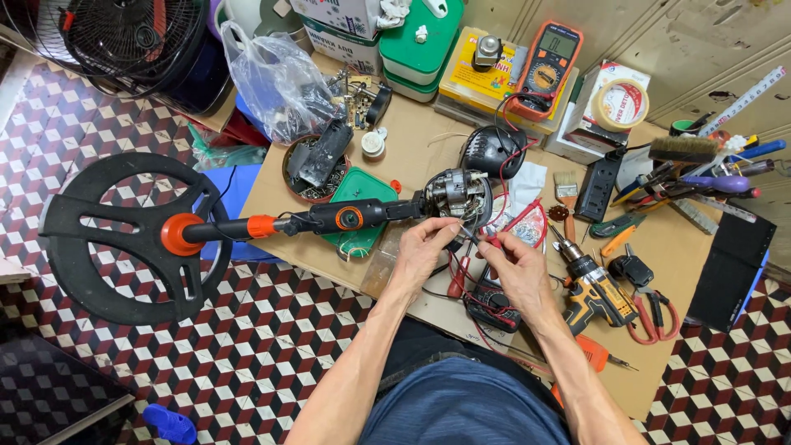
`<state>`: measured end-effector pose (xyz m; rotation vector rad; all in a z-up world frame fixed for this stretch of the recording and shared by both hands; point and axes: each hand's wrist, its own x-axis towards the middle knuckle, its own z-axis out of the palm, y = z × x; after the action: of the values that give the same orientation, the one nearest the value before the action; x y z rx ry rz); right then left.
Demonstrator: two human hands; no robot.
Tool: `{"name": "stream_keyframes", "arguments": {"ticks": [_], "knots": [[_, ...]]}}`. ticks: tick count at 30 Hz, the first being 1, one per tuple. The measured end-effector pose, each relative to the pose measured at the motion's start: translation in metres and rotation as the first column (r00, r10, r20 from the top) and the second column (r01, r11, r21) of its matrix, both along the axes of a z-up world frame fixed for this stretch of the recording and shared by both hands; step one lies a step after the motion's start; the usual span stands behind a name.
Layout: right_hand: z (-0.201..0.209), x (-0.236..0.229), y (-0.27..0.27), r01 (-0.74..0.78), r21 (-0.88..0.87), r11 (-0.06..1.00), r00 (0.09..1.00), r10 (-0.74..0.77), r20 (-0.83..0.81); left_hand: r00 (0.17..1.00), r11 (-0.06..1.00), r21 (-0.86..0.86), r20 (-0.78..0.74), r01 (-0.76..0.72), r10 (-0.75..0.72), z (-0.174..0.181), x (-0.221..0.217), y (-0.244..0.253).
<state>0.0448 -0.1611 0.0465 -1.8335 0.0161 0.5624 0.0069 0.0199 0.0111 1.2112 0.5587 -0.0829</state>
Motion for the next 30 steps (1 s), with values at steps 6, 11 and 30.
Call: {"name": "stream_keyframes", "arguments": {"ticks": [6,11,30], "knots": [[0.007,-0.001,0.011,0.013,-0.028,1.0,1.0,-0.013,0.017,0.999,0.998,0.031,0.01,0.052,-0.052,0.002,0.003,0.005],[0.001,-0.005,0.019,0.097,-0.029,0.995,0.995,-0.096,0.027,0.994,0.994,0.041,-0.04,0.104,-0.103,0.004,0.012,0.012],[0.005,-0.033,0.08,0.44,0.109,0.891,0.886,-0.411,-0.216,0.856,0.855,-0.148,-0.08,0.497,-0.511,-0.009,0.052,0.075]]}}
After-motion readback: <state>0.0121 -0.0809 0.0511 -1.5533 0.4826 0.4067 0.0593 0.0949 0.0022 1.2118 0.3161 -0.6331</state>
